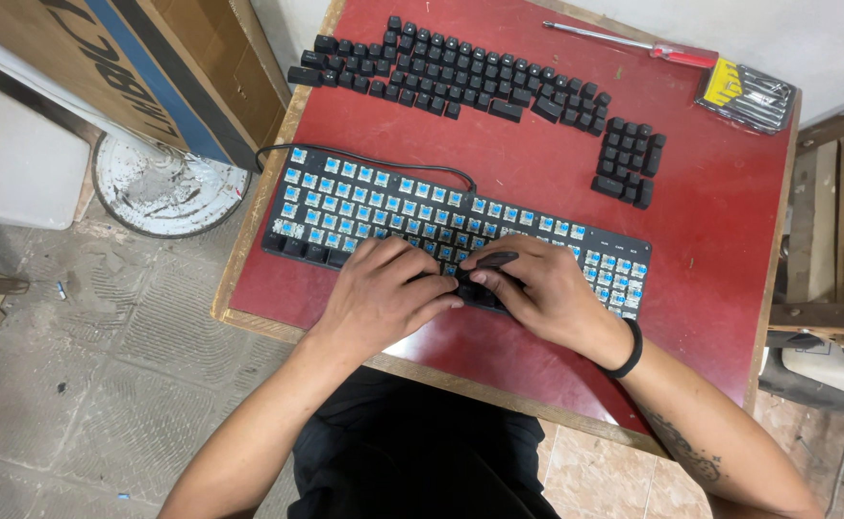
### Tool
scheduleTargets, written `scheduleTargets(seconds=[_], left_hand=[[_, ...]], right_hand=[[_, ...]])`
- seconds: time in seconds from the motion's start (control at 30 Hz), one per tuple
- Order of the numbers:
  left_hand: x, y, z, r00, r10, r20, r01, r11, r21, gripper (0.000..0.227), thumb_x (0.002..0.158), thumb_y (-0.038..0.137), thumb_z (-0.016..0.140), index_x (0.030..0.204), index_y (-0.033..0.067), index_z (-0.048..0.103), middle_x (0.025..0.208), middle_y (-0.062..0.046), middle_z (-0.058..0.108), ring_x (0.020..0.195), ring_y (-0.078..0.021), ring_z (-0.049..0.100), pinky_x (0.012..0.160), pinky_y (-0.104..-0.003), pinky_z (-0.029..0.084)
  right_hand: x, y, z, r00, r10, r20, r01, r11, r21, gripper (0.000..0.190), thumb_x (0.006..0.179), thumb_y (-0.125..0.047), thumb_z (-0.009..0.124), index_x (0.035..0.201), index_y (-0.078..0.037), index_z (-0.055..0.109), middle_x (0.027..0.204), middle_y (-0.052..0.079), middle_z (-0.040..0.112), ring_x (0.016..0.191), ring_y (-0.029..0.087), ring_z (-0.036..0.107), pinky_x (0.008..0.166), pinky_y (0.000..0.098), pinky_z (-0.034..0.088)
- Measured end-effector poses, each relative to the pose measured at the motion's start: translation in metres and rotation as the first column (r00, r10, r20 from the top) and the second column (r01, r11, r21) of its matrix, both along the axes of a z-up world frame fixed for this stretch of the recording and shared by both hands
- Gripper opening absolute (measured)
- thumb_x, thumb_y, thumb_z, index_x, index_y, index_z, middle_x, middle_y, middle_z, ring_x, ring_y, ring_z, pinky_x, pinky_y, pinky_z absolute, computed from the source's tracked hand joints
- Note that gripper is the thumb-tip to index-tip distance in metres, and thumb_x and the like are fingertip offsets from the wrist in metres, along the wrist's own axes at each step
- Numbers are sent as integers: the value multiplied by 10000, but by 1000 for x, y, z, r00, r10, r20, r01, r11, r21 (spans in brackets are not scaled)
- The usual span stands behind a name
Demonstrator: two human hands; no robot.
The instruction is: The person uses a keycap puller to remove keycaps from a mechanical keyboard and places them on the table. They systematically remove keycaps across the keyboard, then press the exposed switches to test them.
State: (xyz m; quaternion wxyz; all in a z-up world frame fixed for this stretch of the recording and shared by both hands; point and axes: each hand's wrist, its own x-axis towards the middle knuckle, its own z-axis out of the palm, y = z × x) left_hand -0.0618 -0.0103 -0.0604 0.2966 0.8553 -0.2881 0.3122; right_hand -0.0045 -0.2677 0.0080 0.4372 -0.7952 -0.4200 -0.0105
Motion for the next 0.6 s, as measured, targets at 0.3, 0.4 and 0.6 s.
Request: scheduleTargets(seconds=[0.3, 0.4, 0.6], left_hand=[[0, 0, 1, 999, 5, -52, -4, 1000, 10, 337, 1183, 503, 761, 1015, 249, 906, 978, 24, 758, 1001, -230, 728, 874, -403, 583], [0, -1, 0, 999, 4, -51, -4, 1000, 7, 336, 1181, 501, 767, 1012, 243, 901, 985, 20, 761, 1006, -238, 731, 868, -410, 583], [0, -2, 0, 999, 16, -37, -16, 1000, -1, 293, 1156, 490, 812, 1042, 236, 903, 974, 14, 768, 991, -243, 734, 867, -414, 585]], right_hand=[[2, -7, -14, 993, 11, -117, 2, 994, 110, 161, 1169, -69, 755, 1189, -10, 904, 1062, 172, 916, 1002, 391, 913, 875, 478, 740], [2, -9, -17, 993, 10, -118, 6, 992, 129, 149, 1166, -74, 766, 1189, -24, 905, 1065, 163, 918, 987, 383, 911, 861, 471, 732], [7, -13, -19, 983, -74, -167, 106, 976, 191, 158, 1170, -85, 774, 1218, -4, 900, 1003, 176, 907, 937, 333, 907, 838, 429, 721]])
